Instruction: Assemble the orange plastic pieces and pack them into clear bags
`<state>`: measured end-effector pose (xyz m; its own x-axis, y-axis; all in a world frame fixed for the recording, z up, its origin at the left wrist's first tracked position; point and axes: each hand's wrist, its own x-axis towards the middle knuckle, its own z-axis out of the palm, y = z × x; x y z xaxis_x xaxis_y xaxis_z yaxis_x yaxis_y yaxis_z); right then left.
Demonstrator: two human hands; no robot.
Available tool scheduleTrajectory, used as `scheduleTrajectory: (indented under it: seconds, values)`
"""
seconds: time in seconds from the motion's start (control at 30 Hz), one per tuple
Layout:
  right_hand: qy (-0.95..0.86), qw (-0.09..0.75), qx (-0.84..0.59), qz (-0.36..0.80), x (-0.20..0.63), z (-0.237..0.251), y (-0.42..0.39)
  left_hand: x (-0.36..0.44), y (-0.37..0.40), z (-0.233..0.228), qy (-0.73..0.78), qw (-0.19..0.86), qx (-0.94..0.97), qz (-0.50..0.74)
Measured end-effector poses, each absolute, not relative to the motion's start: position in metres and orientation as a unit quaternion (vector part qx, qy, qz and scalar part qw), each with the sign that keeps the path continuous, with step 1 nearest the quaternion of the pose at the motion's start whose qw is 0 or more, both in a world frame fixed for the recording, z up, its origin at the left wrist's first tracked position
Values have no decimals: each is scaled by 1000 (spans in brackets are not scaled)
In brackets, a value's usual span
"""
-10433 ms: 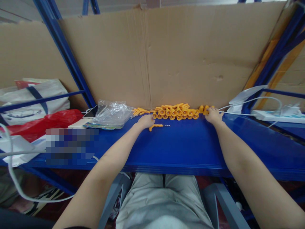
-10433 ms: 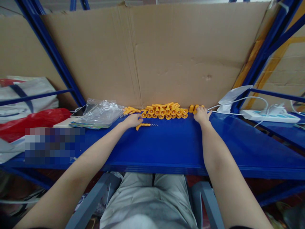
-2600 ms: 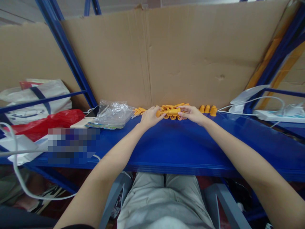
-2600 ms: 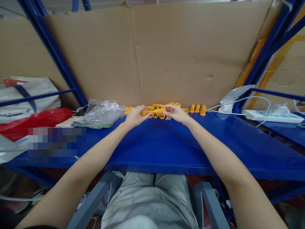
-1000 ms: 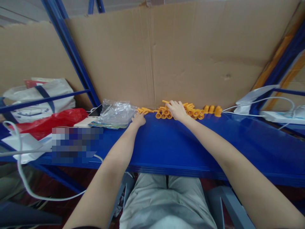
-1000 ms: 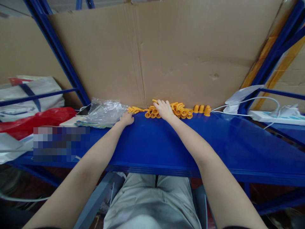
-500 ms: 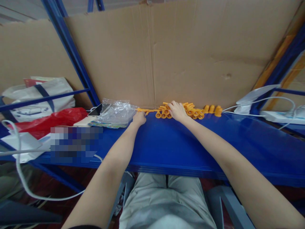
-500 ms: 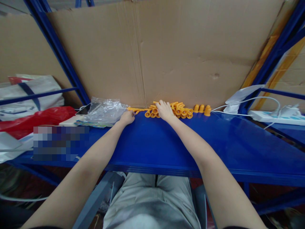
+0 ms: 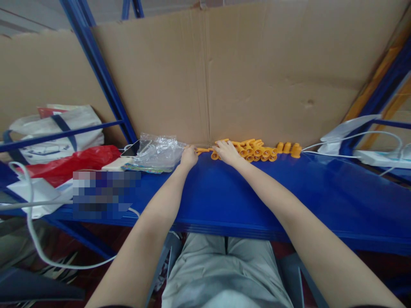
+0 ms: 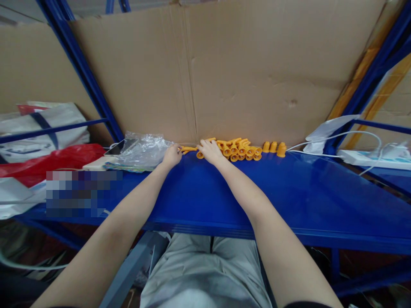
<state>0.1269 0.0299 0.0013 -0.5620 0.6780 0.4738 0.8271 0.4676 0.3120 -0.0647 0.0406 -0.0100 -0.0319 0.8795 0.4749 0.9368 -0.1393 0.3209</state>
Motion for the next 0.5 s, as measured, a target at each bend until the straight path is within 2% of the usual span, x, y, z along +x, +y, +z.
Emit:
scheduleTrajectory:
  seconds: [0.5]
  values:
    - [-869, 117, -429, -218, 141, -6, 24, -55, 35, 8, -597, 49, -668, -441]
